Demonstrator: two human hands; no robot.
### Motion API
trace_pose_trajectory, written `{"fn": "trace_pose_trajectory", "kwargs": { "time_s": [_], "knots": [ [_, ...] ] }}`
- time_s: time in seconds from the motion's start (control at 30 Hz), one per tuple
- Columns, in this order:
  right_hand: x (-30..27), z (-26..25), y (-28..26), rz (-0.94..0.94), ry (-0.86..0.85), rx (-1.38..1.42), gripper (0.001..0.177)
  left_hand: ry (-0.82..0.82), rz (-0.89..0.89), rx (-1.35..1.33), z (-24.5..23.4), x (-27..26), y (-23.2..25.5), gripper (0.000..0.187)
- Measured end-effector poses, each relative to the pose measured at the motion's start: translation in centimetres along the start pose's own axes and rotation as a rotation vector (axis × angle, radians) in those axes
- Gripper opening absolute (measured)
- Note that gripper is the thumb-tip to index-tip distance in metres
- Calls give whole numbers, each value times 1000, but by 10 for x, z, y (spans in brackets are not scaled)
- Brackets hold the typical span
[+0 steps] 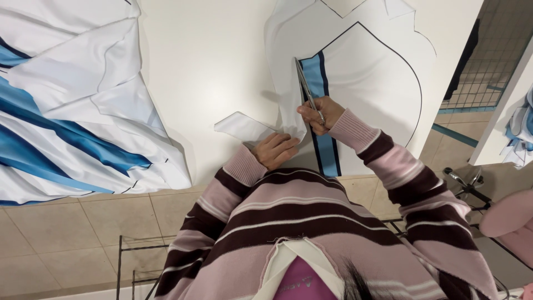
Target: The person uses scissors to cut a piece of white fabric with blue stripes along a drawn outline on a white table. They adjust the fabric and cut along the marked lines to separate the pattern piece from the rest of the material.
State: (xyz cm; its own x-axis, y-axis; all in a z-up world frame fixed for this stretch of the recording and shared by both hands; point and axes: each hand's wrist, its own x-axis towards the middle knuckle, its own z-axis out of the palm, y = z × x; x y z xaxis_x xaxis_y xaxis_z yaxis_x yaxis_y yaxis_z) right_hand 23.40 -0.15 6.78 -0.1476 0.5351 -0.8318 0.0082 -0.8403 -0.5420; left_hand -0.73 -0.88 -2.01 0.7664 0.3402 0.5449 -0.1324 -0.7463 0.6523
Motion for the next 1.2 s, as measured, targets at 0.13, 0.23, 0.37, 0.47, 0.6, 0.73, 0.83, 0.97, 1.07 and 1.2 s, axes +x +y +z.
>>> {"fn": "trace_pose_trajectory", "kwargs": {
  "time_s": [0.13, 0.23, 0.37, 0.47, 0.6, 0.73, 0.83, 0.97, 1.07, 1.2],
  "knots": [
    [-11, 3, -13, 52, 46, -8, 42, 3, -35, -31, 7, -11, -5, 33],
    [-11, -2, 3, -80, -113, 50, 46, 163, -121, -54, 3, -21, -21, 30],
    [-30, 3, 32, -11, 39, -260, 34, 443, -781, 122, -84, 47, -25, 33],
    [-50, 4, 76, -117, 263, -317, 34, 317, -647, 463, -107, 97, -85, 46],
    [-82, 0, 149, -490, 799, -99, 33, -179, -325, 320, -67, 158, -134, 54],
    [-110, 5, 173, -380, 1261, -558, 38, -433, -214, 377, -15, 200, -146, 58],
    [-108, 11, 179, -250, 1272, -284, 66, -564, -203, 420, -7, 198, -143, 58],
    [-83, 5, 183, -174, 1209, -352, 75, -541, -411, 430, -35, 163, -113, 59],
    [-52, -16, 175, -429, 1232, -610, 72, -458, -663, 485, -69, 136, -66, 60],
    [-2, -59, 135, -738, 1160, -697, 58, -314, -944, 592, -93, 85, -34, 64]
  ]
}}
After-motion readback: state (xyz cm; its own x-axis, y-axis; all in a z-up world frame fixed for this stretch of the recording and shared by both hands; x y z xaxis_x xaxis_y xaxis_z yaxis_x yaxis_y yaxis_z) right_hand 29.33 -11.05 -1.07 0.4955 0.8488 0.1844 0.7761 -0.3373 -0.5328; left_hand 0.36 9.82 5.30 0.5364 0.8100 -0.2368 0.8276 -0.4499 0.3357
